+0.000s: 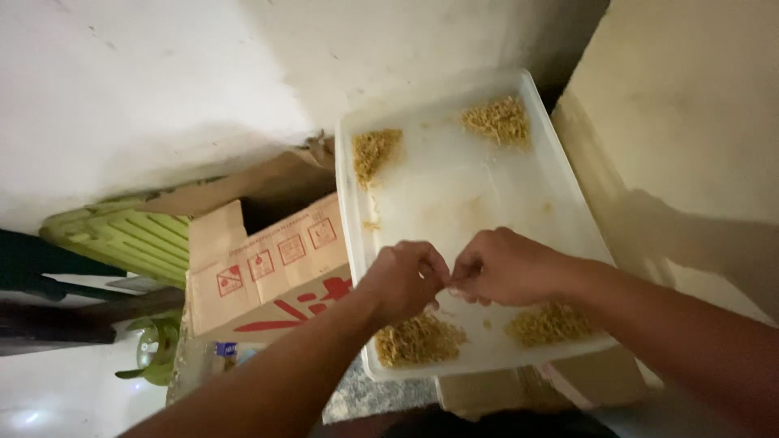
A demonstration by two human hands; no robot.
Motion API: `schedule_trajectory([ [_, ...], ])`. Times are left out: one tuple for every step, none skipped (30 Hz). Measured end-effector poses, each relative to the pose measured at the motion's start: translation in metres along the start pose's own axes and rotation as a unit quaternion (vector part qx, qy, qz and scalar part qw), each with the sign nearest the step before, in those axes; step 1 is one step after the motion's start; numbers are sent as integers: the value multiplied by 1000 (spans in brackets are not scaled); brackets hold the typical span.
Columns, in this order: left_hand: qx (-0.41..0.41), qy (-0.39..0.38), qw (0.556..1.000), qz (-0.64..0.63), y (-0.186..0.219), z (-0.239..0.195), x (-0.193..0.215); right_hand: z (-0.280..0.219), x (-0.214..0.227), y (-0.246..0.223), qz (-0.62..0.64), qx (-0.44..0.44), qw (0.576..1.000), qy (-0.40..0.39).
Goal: The person uses both hands to gather and separate small piles of sprouted grains on a white tray. They repeatedly pick up portions, pull them apart, and place them back into distinct piles at the corners of the tray.
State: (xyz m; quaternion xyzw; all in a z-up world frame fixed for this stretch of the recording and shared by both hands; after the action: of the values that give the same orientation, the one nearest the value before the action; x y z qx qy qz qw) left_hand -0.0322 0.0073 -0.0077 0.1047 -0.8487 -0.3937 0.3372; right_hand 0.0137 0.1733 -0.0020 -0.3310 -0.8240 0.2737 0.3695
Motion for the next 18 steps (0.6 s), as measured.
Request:
schedule_trajectory([
  [-2, 5, 1000, 1, -6, 4, 1, -1, 4, -6, -3, 4, 1000, 2],
  [-58, 30, 997, 32, -9, 8, 3, -2, 7, -11, -12, -15, 1000, -2],
  [-109, 48, 991, 59, -14, 8, -2, -6, 5, -11, -15, -40, 999, -11],
  [-107, 46, 992, 57, -10, 2, -2, -7, 4, -14, -14, -42, 999, -14],
  [-74, 29, 997, 0, -7, 0, -1, -7, 7, -17, -29, -26, 999, -4],
  [-40, 11, 998, -57, -3, -2, 0, -8, 10, -21, -44, -9, 999, 5],
  [-45, 12, 997, -55, -5, 1, 0, -7, 9, -18, -45, -9, 999, 11],
  [-27, 14, 996, -87, -8, 4, -1, -6, 8, -19, -62, 27, 997, 33],
  [-4, 14, 993, -120, -14, 4, -2, -6, 5, -18, -76, 62, 994, 51],
  [-5, 13, 993, -119, -14, 5, 1, -7, 4, -24, -76, 61, 994, 53],
  [-3, 4, 994, -107, -15, 6, 2, -8, 2, -27, -86, 32, 994, 54],
  [-2, -6, 995, -96, -16, 6, 4, -9, 0, -30, -97, 3, 994, 56],
  [-3, -5, 995, -96, -20, 10, 5, -7, 0, -30, -99, 3, 994, 57],
  [-14, -2, 996, -88, -24, 13, 6, -6, 1, -30, -106, 22, 992, 66],
  [-22, -4, 997, -79, -29, 14, 4, -6, -2, -29, -110, 38, 990, 73],
  [-20, -8, 997, -80, -30, 13, 4, -7, -4, -30, -108, 35, 991, 71],
  [-28, -7, 996, -84, -29, 12, 5, -8, -4, -31, -98, 27, 992, 72],
  [-36, -6, 995, -88, -28, 12, 6, -9, -3, -32, -88, 19, 993, 74],
])
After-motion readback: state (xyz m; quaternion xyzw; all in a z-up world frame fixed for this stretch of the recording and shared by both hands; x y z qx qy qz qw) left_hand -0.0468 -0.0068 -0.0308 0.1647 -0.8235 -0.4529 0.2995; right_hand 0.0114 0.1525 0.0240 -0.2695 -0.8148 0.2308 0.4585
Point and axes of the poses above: each hand's wrist, its own z-axis towards the middle knuckle, its own x-axis out of the back of the hand, y = z × x, the point moved 3 cm from there along z, towards the middle knuckle, and after that the axes turned 4 degrees about z, right-handed, at the moved point
